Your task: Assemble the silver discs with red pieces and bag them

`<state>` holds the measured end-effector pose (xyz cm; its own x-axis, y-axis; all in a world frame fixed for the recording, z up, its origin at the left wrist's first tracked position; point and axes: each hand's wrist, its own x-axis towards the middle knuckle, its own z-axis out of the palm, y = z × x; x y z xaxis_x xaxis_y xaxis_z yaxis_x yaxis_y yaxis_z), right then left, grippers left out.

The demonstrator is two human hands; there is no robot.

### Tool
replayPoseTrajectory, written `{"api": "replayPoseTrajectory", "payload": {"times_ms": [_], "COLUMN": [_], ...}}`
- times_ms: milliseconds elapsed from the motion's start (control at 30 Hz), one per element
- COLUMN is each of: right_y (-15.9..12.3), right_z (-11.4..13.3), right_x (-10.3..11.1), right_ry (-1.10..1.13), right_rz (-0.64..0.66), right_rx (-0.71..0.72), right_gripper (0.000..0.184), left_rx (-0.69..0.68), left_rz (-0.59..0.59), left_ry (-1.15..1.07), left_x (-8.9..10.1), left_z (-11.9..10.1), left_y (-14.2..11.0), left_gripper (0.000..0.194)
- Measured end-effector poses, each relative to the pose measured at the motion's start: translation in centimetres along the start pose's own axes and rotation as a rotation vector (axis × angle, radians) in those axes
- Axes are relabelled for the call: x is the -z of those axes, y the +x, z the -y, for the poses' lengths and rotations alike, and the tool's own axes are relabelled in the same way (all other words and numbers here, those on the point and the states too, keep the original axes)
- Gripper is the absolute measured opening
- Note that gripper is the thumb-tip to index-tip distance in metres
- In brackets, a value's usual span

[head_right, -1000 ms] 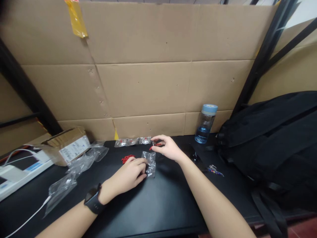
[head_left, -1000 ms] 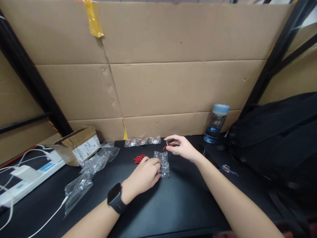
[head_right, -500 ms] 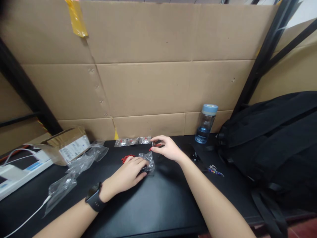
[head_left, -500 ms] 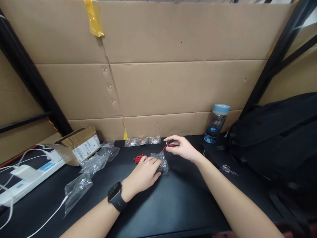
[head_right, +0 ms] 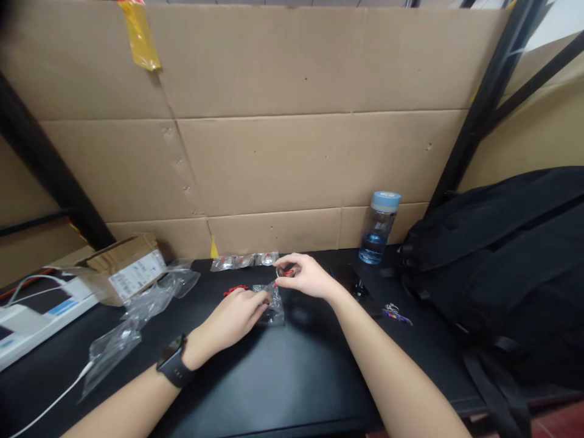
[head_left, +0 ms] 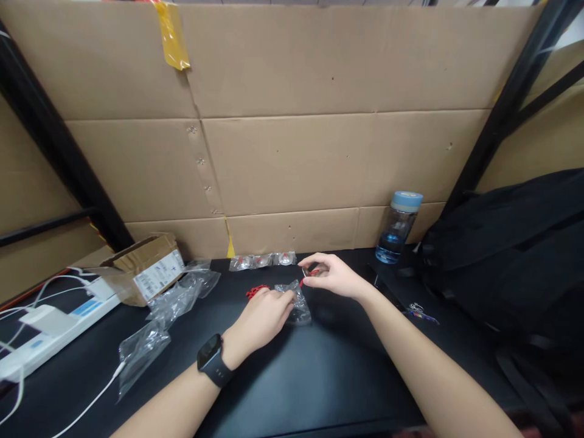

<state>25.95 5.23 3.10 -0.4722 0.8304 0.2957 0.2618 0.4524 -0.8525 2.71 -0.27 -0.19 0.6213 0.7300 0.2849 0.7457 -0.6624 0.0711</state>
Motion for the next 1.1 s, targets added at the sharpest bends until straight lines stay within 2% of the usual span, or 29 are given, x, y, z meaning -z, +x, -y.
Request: {"api": "replayPoseTrajectory", "payload": {"times_ms": [200,333,500,700,867,1100], "right_y": [-0.6,-1.1,-1.3,-1.1,-1.0,-1.0], "right_z": [0.7,1.3,0.8,-0.2,-0.3,-0.8], "right_x": [-0.6,-2.3,-4.1,-4.9,-5.0,-5.3], "right_ry": [-0.305,-0.578,-0.647,-0.684,-0.658,-0.677], "right_rz": [0.19,0.2,0.311,0.263,0.196,0.189], "right_rx": [0.081,0.145,0.14,0.082,0.116,0.096], "right_gripper": [0.041,0.038,0.023,0.017,0.014,0.015], "left_rx": [0.103,0.181,0.167,0.139,0.151,0.146], "left_rz": [-0.015,-0.018,-0.009,0.006,0.014,0.002], "left_ry": [0.083,0.091,0.079,0.066,0.03,0.002], "left_x": [-0.2,-0.4,-0.8,-0.9,-1.0,-1.2], "left_z": [0.2,0.7,0.8,0.8,1.1,1.2], "left_y": [0.1,0.2,0.3,0.3,0.2,0.1], "left_gripper": [0.011,0.01,0.009,0.007,0.006,0.006]}}
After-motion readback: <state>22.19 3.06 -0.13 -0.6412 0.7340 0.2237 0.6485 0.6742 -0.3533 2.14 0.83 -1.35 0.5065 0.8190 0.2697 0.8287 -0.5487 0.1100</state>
